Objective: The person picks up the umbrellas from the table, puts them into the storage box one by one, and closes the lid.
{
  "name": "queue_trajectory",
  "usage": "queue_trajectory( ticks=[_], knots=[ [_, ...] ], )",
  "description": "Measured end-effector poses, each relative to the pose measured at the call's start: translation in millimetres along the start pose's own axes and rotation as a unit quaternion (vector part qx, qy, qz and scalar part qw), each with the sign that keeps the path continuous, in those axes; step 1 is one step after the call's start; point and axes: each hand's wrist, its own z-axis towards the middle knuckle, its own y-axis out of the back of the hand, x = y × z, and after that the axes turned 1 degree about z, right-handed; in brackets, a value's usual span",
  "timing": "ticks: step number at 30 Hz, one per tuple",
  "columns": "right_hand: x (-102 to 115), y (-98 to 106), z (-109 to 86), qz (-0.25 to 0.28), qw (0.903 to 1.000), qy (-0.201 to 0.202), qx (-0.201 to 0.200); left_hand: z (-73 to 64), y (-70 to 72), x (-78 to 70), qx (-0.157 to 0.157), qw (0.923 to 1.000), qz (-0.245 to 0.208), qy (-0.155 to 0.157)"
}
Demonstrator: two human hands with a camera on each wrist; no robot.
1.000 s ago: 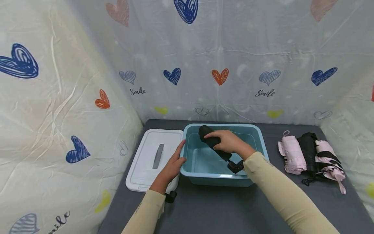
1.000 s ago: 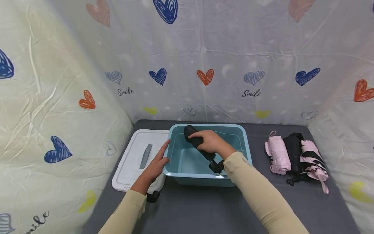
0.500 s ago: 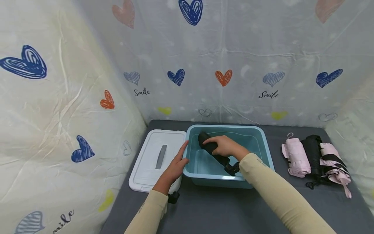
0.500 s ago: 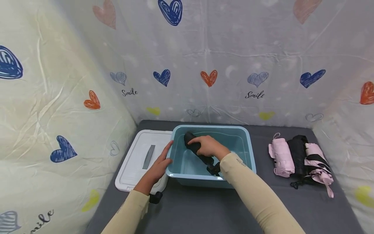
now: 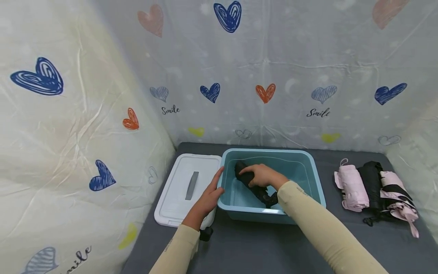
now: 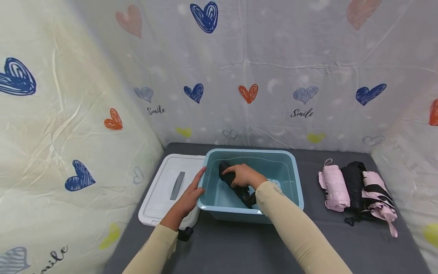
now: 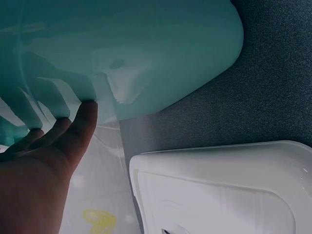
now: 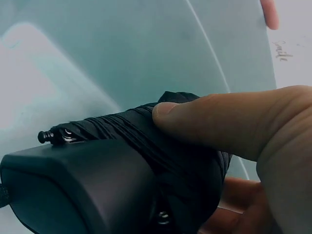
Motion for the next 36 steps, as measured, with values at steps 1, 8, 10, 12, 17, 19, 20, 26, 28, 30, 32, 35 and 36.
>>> queue_trajectory(
  ticks=[1, 8, 10, 12, 17, 19, 20, 26, 28, 30, 32, 35, 36],
  knots=[
    [-1, -1, 0.3, 0.002, 1.0, -0.003, 0.002, 0.1, -0.3, -0.9, 0.003, 1.0, 0.0, 0.0],
    [-2, -3, 3.8, 0.012, 0.9998, -0.008, 0.015, -12.4, 0.0, -25.8, 0.018, 0.9998, 0.001, -0.002],
    [-3, -3, 6.1, 0.013, 0.9997, -0.007, 0.019, -15.6, -0.1, -30.9, 0.016, 0.9998, -0.003, -0.006],
    [-3, -5, 8.8, 0.013, 0.9996, -0.007, 0.023, -15.9, -0.7, -30.6, 0.012, 0.9999, -0.007, -0.008],
    [-1, -7, 13.3, 0.013, 0.9991, -0.015, 0.037, -16.8, -1.1, -30.8, 0.008, 0.9999, -0.009, -0.003],
    [0, -7, 14.8, 0.012, 0.9988, -0.018, 0.044, -16.5, -0.5, -30.7, 0.012, 0.9999, -0.007, -0.001],
    [0, -8, 15.8, 0.012, 0.9987, -0.019, 0.046, -15.1, -0.2, -28.5, 0.014, 0.9999, -0.008, -0.001],
    [-1, -13, 23.1, 0.008, 0.9984, -0.026, 0.049, -2.5, -0.9, -7.2, 0.007, 0.9999, -0.008, -0.005],
    [0, -15, 25.1, 0.009, 0.9983, -0.027, 0.05, -0.9, -1.2, -2.6, 0.003, 0.9999, -0.01, -0.008],
    [2, -16, 26.7, 0.011, 0.9982, -0.03, 0.051, -0.6, -1.3, -0.2, 0.001, 0.9999, -0.011, -0.011],
    [3, -18, 27.8, 0.012, 0.998, -0.032, 0.053, -0.9, -1.2, 1.2, 0.0, 0.9998, -0.012, -0.013],
    [5, -19, 29.5, 0.013, 0.9979, -0.039, 0.049, -1.4, -0.9, 1.9, 0.0, 0.9998, -0.007, -0.017],
    [6, -20, 30.1, 0.013, 0.9978, -0.043, 0.048, -1.5, -0.7, 2.1, 0.0, 0.9998, -0.004, -0.019]
  ],
)
